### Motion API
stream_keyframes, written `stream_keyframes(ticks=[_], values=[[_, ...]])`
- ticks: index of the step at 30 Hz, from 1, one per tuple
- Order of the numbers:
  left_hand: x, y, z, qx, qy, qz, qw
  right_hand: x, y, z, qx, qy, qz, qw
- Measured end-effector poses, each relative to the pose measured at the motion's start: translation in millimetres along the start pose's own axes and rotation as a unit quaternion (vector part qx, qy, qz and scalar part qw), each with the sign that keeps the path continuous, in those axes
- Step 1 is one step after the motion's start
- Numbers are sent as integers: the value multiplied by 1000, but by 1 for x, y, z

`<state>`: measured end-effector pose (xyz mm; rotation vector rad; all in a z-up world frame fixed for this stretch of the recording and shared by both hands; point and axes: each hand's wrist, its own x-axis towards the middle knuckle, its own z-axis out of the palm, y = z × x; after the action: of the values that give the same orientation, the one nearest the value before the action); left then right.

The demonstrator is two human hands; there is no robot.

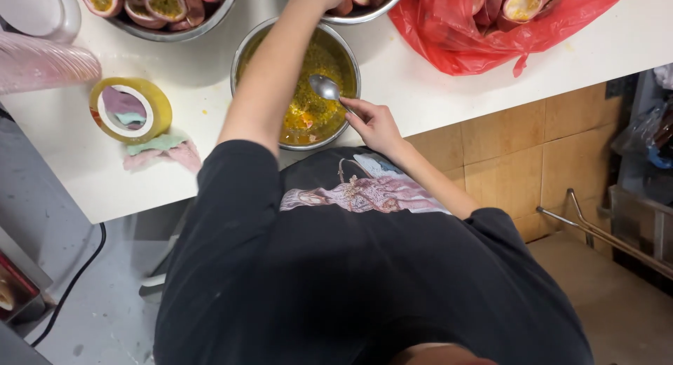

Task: Scooping pulp from halved passion fruit into a metal bowl using a spoon.

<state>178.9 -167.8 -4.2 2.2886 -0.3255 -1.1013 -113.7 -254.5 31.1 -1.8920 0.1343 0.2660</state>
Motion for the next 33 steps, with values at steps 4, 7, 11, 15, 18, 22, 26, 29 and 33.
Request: stream_keyframes(ticks=[4, 7, 11, 15, 18, 22, 26, 29, 33], values=[[40, -5, 8, 161, -33, 119, 979, -9, -4, 3, -5, 10, 7, 1000], [44, 1, 8, 235, -2, 69, 969, -15, -3, 7, 4, 21, 7, 1000], [47, -23, 10, 1, 38, -3, 999, -25, 2, 10, 36, 42, 28, 998], [19, -78, 3, -297, 149, 216, 918, -31, 19, 5, 171, 40, 11, 984], [-89, -93, -5, -595, 85, 292, 744, -29, -7, -10, 262, 23, 81, 961], [-171, -111, 2, -665, 97, 252, 697, -13, -32, -13, 378, -31, 95, 920], [-188, -141, 31, -666, 136, 193, 707, 5, -53, 4, 162, -26, 8, 986], [-193, -148, 46, -662, 147, 192, 710, 8, -61, 13, 31, -35, -81, 996], [-203, -142, 53, -646, 156, 244, 706, 6, -80, 19, -15, -46, -84, 995]])
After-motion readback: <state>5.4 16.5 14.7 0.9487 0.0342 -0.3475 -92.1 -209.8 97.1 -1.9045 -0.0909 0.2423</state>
